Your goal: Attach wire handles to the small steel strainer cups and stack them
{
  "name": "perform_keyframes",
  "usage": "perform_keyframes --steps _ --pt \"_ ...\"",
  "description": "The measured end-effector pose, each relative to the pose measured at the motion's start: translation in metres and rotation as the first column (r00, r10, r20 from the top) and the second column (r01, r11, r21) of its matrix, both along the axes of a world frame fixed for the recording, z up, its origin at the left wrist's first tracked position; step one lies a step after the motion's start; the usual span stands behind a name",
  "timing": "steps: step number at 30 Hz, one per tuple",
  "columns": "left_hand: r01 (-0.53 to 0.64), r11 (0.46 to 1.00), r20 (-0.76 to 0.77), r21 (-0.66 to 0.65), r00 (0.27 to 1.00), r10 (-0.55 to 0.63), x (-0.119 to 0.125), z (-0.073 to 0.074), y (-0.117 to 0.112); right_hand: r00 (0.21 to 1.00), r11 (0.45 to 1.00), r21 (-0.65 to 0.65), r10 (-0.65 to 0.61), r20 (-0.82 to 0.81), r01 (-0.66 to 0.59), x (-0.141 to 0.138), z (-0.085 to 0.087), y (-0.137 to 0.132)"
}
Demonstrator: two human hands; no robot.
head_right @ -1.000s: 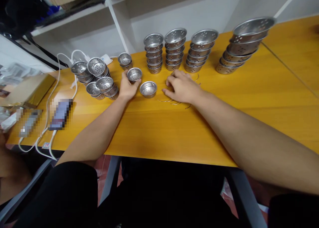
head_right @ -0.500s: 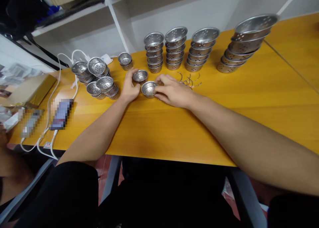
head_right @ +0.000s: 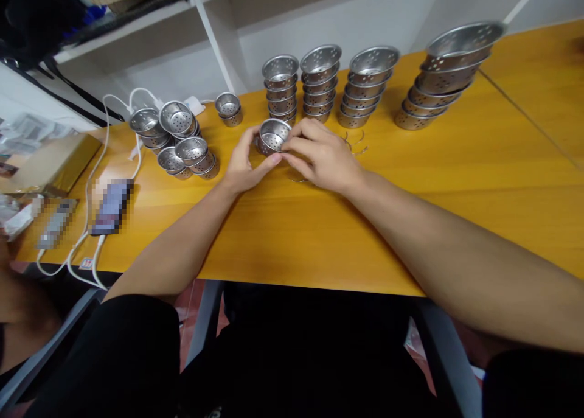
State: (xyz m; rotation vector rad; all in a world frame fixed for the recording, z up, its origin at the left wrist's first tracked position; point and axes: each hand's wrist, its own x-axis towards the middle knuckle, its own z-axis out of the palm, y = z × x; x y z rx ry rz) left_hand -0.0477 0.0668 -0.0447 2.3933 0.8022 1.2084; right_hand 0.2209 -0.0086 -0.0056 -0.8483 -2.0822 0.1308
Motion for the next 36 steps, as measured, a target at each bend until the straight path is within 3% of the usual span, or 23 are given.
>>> perform_keyframes --steps 8,14,20,28,36 --pt "0.0 1.0 -0.072 0.02 0.997 0.002 0.007 0.0 0.003 0.996 0.993 -0.087 0.083 0.019 -0.081 0.001 -0.007 0.005" --pt "-0.013 1.0 -0.106 0.019 0.994 0.015 0.006 0.001 -0.001 0.999 0.99 -0.132 0.042 -0.032 -0.046 0.008 -0.007 0.008" --pt "0.067 0.997 -0.119 0.046 0.991 -0.061 0.006 -0.004 0.011 0.998 0.984 -0.163 0.065 -0.009 -0.066 0.015 -0.003 0.012" --pt "0.067 0.998 -0.138 -0.001 0.988 -0.066 0.004 0.006 0.007 0.997 0.99 -0.138 0.049 0.061 -0.04 0.018 -0.003 0.016" --pt "0.021 1.0 -0.149 -0.018 0.988 -0.024 0.001 0.009 0.006 0.999 0.996 -0.093 0.003 -0.042 -0.007 0.012 0.0 0.012"
